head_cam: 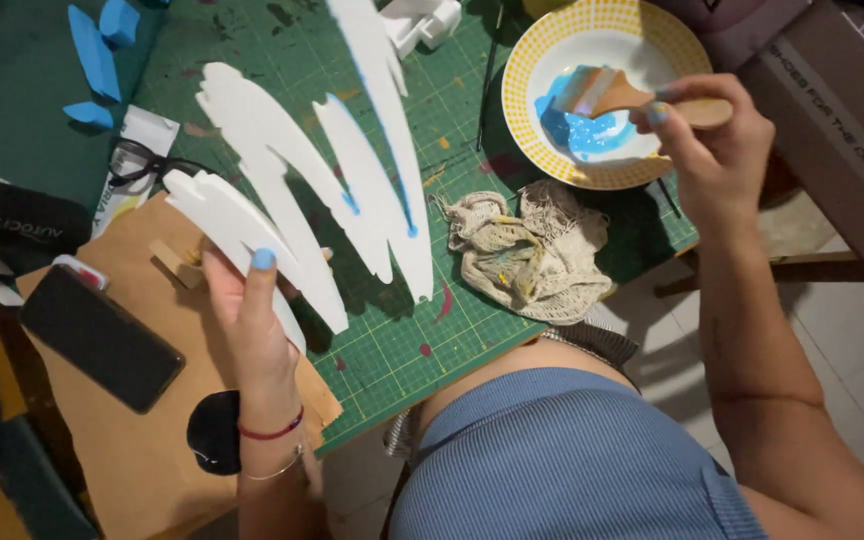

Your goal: The person is painting white foam letters with blue paint using a paintbrush on a green cutting mat.

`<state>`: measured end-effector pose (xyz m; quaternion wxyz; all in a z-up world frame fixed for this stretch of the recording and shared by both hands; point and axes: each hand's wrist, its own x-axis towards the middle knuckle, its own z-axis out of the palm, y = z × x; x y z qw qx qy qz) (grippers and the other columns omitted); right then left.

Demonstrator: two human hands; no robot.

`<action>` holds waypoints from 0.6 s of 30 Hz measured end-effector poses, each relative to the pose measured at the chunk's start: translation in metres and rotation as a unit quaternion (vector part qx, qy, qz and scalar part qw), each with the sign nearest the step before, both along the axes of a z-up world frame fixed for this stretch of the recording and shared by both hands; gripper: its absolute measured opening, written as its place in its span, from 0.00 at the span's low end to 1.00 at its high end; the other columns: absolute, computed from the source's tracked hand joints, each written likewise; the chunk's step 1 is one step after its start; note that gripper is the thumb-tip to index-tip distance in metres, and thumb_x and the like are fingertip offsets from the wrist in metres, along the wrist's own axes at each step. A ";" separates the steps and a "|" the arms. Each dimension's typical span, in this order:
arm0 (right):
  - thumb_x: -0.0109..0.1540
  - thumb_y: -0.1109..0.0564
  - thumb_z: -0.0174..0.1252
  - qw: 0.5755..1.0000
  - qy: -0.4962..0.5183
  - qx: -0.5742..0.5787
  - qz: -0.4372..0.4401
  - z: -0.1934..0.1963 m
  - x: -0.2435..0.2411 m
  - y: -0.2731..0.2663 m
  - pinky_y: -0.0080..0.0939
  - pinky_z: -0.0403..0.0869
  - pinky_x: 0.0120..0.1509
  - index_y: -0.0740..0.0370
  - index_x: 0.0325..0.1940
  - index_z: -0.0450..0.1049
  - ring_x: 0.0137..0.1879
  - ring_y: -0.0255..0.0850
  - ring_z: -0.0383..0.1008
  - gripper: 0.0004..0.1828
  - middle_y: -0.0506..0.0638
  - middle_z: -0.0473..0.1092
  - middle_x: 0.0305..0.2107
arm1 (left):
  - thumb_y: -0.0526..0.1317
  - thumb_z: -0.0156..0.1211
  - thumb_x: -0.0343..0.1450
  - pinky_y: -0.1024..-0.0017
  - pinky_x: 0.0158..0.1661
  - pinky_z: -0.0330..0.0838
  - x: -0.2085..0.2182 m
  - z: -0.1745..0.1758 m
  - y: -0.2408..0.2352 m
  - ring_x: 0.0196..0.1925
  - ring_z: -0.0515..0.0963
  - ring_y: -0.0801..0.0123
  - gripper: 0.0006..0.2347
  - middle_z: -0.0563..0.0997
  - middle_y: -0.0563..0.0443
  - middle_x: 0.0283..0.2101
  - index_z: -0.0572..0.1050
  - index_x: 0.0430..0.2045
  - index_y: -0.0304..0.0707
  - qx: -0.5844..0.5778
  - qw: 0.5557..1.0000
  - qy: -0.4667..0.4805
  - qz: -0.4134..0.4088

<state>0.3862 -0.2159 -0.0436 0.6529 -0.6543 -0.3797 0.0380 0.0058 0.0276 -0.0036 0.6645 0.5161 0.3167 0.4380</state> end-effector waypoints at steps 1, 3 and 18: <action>0.80 0.67 0.62 0.999 -0.022 -0.035 -0.001 0.000 0.000 0.004 0.42 0.84 0.57 0.73 0.59 0.72 0.53 0.48 0.85 0.07 0.65 0.79 0.45 | 0.42 0.60 0.79 0.47 0.55 0.89 -0.002 -0.004 0.001 0.61 0.80 0.58 0.25 0.75 0.45 0.66 0.62 0.72 0.44 0.025 1.000 0.002 -0.013; 0.79 0.68 0.63 0.997 -0.044 -0.068 -0.003 0.002 -0.001 0.008 0.41 0.83 0.56 0.73 0.58 0.72 0.53 0.47 0.85 0.07 0.64 0.80 0.45 | 0.43 0.61 0.79 0.46 0.55 0.90 -0.003 -0.008 0.002 0.60 0.80 0.59 0.24 0.75 0.46 0.64 0.62 0.71 0.44 0.052 0.998 0.003 -0.026; 0.87 0.63 0.60 0.971 -0.210 -0.103 -0.046 0.007 -0.011 -0.021 0.53 0.78 0.56 0.79 0.51 0.86 0.51 0.53 0.79 0.17 0.63 0.73 0.59 | 0.41 0.61 0.80 0.68 0.64 0.76 -0.013 -0.043 0.015 0.64 0.78 0.67 0.20 0.78 0.47 0.61 0.63 0.65 0.37 0.177 0.983 0.044 -0.026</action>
